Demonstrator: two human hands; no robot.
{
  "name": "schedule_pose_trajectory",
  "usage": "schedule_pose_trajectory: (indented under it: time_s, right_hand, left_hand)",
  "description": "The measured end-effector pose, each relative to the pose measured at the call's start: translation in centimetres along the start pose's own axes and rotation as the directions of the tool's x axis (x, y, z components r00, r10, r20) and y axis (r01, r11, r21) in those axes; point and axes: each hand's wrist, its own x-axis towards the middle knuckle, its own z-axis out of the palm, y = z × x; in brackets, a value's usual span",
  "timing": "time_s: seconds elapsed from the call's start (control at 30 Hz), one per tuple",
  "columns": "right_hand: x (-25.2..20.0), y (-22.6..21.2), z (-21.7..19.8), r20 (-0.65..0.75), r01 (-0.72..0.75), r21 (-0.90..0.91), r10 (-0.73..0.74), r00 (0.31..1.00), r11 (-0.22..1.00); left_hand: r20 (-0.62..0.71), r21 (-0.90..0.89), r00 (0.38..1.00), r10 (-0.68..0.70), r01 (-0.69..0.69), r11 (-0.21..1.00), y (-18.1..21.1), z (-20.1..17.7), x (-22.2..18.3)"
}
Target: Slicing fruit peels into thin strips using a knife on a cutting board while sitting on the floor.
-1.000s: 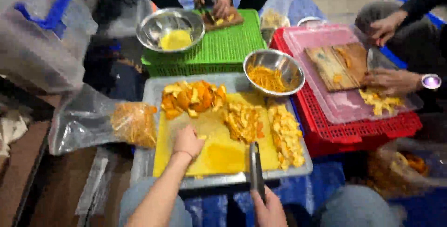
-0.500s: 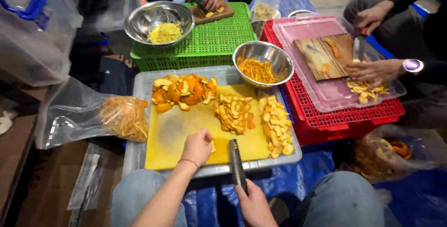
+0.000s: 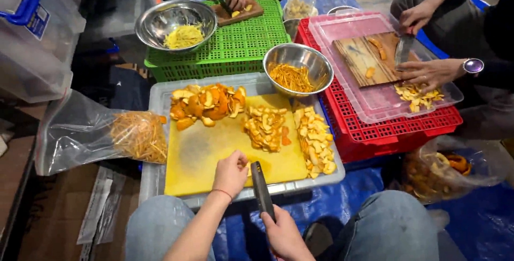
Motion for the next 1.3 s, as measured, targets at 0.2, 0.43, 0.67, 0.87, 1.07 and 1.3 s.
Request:
schedule_pose_trajectory:
  time_s: [0.2, 0.43, 0.67, 0.87, 1.07, 1.3]
  right_hand:
    - [2.3, 2.4, 0.2, -0.051, 0.094, -0.157, -0.103, 0.993, 0.983]
    - [-0.4, -1.4, -0.3, 0.059, -0.075, -0.002, 0.075, 0.995, 0.997]
    - [1.0, -1.3, -0.1, 0.053, 0.015, 0.159, -0.024, 0.998, 0.987]
    - [0.9, -1.6, 0.0, 0.073, 0.018, 0.174, -0.031, 0.997, 0.985]
    - [1.0, -1.9, 0.3, 0.053, 0.026, 0.167, -0.036, 0.998, 0.986]
    - [2.1, -0.8, 0.7, 0.068, 0.017, 0.179, -0.030, 0.997, 0.984]
  left_hand:
    - [0.011, 0.096, 1.000, 0.016, -0.017, 0.995, 0.4, -0.5, -0.4]
    - [0.013, 0.144, 1.000, -0.024, 0.022, 0.989, -0.2, -0.3, 0.2]
    - [0.015, 0.167, 1.000, -0.011, 0.008, 0.986, -0.4, -0.1, 0.2]
    - [0.001, 0.159, 1.000, -0.024, 0.024, 0.987, -0.5, 0.2, 0.3]
    - [-0.025, 0.168, 0.999, 0.025, -0.021, 0.986, -1.9, 0.8, 1.2]
    - [-0.045, 0.114, 0.998, -0.037, 0.042, 0.993, -1.0, 0.3, 0.5]
